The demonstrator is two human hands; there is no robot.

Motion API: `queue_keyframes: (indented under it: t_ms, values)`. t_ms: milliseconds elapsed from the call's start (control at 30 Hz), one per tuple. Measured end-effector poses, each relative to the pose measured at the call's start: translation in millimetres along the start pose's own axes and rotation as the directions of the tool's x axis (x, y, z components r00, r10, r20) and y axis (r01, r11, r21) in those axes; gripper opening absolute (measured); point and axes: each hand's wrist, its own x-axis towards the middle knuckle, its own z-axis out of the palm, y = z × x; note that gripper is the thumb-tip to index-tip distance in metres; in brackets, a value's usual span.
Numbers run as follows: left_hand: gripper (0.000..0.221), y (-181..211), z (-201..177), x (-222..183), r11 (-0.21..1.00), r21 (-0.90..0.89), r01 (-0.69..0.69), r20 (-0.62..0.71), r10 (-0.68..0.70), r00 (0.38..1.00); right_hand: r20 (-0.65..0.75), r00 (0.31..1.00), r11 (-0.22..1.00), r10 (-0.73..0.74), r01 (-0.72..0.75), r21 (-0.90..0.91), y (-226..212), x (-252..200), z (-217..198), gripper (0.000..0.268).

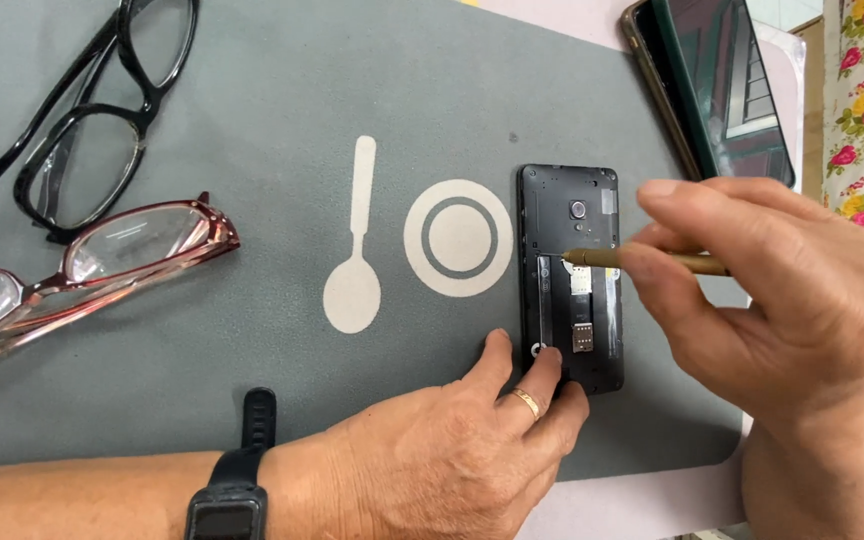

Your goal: Disassembling a mobile phone by removing screws from the back casing using a screwdriver.

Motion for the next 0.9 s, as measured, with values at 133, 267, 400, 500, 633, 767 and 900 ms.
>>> queue_keyframes:
  t_ms: [133,267,400,500,633,767,900]
  values:
    - [0.033,-0.1,0.0,-0.2,1.0,-0.006,0.016,-0.023,-0.016,1.0,0.053,0.996,0.996,-0.072,0.069,0.056,-5.5,11.4,-3.6,0.031]
    - [0.032,0.1,-0.8,1.0,1.0,-0.012,0.009,-0.01,-0.009,1.0,0.047,0.999,0.995,-0.022,0.018,0.094,-10.0,9.4,-3.3,0.016]
    - [0.033,-0.7,-2.3,0.4,1.0,-0.005,-0.001,-0.005,0.001,1.0,-0.019,0.999,0.998,-0.043,0.042,-0.051,5.0,-4.1,-0.9,0.025]
    - [0.031,-0.1,-1.7,0.6,1.0,-0.012,-0.003,0.0,0.003,1.0,0.002,1.0,0.999,-0.017,0.017,-0.04,2.4,-1.9,-1.8,0.034]
    - [0.035,0.2,-1.2,1.0,1.0,-0.021,0.012,-0.006,-0.012,1.0,-0.026,1.0,0.998,-0.004,0.002,-0.068,0.5,-1.7,-1.1,0.016]
    - [0.032,0.0,0.0,0.2,1.0,-0.003,0.005,-0.01,-0.005,1.0,0.028,0.999,0.998,-0.022,0.021,0.052,-11.0,9.7,-3.8,0.018]
    - [0.032,0.5,1.5,0.3,1.0,-0.017,0.018,-0.027,-0.018,0.999,0.017,0.999,0.996,0.031,-0.029,-0.083,-2.6,-2.9,-1.5,0.027]
